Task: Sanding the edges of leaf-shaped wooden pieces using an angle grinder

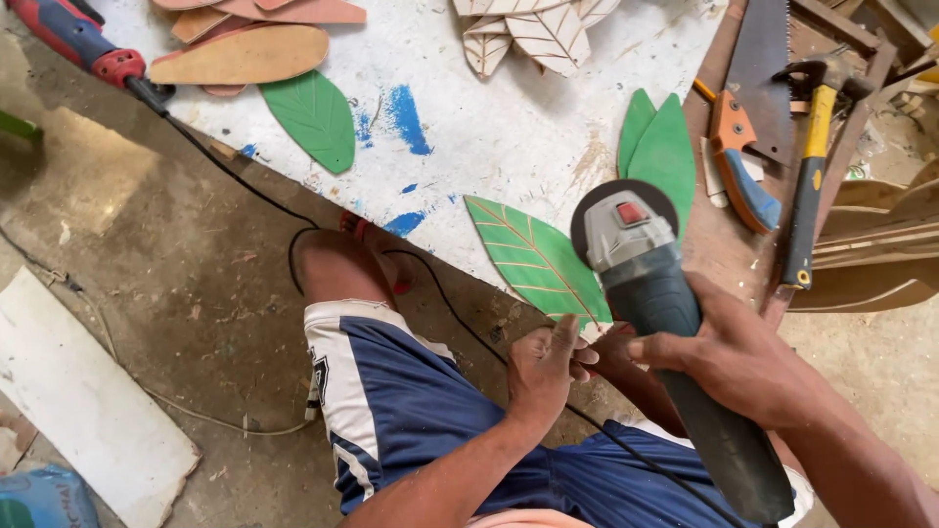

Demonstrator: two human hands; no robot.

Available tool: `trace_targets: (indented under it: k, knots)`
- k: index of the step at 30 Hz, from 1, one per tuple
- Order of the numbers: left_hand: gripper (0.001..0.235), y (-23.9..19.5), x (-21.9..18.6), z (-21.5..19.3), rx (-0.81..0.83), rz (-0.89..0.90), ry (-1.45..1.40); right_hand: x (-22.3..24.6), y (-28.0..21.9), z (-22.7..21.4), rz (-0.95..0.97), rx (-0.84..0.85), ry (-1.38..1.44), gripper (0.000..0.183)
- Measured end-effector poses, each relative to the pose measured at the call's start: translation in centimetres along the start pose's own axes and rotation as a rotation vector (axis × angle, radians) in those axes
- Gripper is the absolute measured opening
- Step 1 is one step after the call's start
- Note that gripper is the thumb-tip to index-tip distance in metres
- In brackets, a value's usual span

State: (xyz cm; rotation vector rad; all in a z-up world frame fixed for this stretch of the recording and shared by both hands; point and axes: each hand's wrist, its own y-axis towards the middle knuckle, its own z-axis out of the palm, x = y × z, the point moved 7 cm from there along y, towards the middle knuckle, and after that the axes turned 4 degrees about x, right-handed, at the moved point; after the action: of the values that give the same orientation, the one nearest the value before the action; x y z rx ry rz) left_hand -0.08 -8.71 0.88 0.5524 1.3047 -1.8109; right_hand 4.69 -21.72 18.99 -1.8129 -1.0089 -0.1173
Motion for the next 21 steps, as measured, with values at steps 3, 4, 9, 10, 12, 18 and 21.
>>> trace_targets:
  k: [3, 4, 9, 10, 12, 18, 21]
  knots:
    - [0.041, -0.6, -1.4, 0.9, 0.047, -0.056, 0.190, -0.1, -0.2, 0.9, -0.018, 0.052, 0.047, 0.033]
    - [0.041, -0.4, -1.2, 0.8, 0.039, -0.053, 0.186, 0.1, -0.1, 1.3, -0.023, 0.059, 0.041, 0.033]
    - [0.037, -0.3, -0.8, 1.2, 0.030, -0.086, 0.051, 0.3, -0.4, 1.7, 0.048, 0.049, -0.056, 0.040]
    - [0.037, -0.2, -0.5, 1.1, 0.027, -0.086, 0.048, 0.4, -0.4, 1.8, 0.048, 0.052, -0.059, 0.040]
    - [0.038, 0.0, -0.3, 1.4, 0.071, -0.015, 0.001, 0.5, -0.4, 2.0, 0.062, 0.054, -0.010, 0.043]
    - [0.038, 0.3, 0.3, 1.6, 0.069, -0.001, -0.037, 0.9, -0.8, 1.7, 0.152, 0.005, -0.184, 0.044]
    - [0.036, 0.1, -0.2, 1.6, 0.059, 0.024, -0.024, 0.8, -0.3, 2.0, 0.124, -0.010, -0.168, 0.039]
